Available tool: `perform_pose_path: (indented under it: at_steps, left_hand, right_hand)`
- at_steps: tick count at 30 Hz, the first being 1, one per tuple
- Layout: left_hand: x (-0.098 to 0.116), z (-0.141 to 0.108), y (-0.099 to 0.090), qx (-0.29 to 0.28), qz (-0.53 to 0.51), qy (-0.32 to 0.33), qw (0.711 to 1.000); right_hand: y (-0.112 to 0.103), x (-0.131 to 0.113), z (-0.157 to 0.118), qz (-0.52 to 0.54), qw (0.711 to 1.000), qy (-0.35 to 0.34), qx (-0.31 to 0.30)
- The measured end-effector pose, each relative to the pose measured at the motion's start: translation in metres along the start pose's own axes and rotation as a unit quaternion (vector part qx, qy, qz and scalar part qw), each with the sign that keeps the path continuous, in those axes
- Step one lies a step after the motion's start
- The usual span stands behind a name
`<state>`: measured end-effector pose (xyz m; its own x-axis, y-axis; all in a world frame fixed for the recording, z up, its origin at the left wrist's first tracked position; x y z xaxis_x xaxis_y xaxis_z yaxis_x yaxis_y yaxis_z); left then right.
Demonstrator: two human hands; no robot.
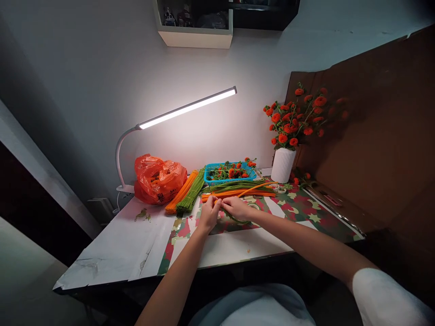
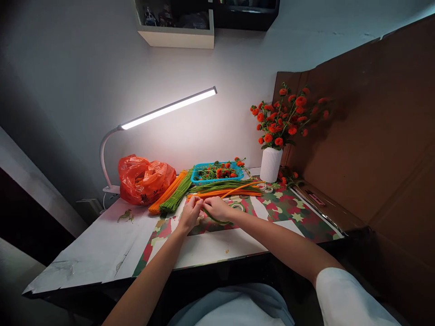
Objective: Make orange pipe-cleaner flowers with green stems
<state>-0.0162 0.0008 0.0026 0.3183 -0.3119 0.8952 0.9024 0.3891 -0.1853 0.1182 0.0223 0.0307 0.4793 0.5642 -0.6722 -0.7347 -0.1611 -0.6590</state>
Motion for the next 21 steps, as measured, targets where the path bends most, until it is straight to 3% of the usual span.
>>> perform_pose_path:
  at_steps: [3, 8, 15, 17, 21]
  left_hand:
    - [0.001, 0.001, -0.005, 0.002, 0.01, 0.034, 0.999]
    - [0.002, 0.0, -0.005, -0.045, -0.041, 0.005, 0.998]
    - [0.002, 0.0, -0.001, -0.045, -0.131, -0.05, 0.989]
    - [0.002, 0.001, -0.001, -0.044, -0.152, -0.085, 0.984]
    - [0.003, 0.001, -0.001, -0.059, -0.164, -0.16, 0.972]
  right_hand:
    - [-0.01, -0.004, -0.003, -0.067, 0.997, -0.013, 0.037]
    - [-0.018, -0.007, -0.006, -0.142, 0.989, 0.004, 0.046]
    - [-0.01, -0.003, -0.003, -0.026, 0.994, 0.084, 0.06]
    - [-0.009, -0.004, -0.003, -0.024, 0.995, 0.068, 0.07]
    - [-0.012, -0.007, -0.006, -0.134, 0.988, -0.001, 0.074]
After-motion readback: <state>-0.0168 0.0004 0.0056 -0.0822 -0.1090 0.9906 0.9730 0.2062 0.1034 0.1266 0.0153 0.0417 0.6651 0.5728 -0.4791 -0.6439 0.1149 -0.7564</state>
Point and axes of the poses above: each hand's wrist, its own z-axis towards the middle knuckle, its own y-axis out of the palm, x = y × z, the point moved 1 cm from there along z, towards the middle knuckle, and after that the axes turned 9 degrees about x, right-handed, at the moved point
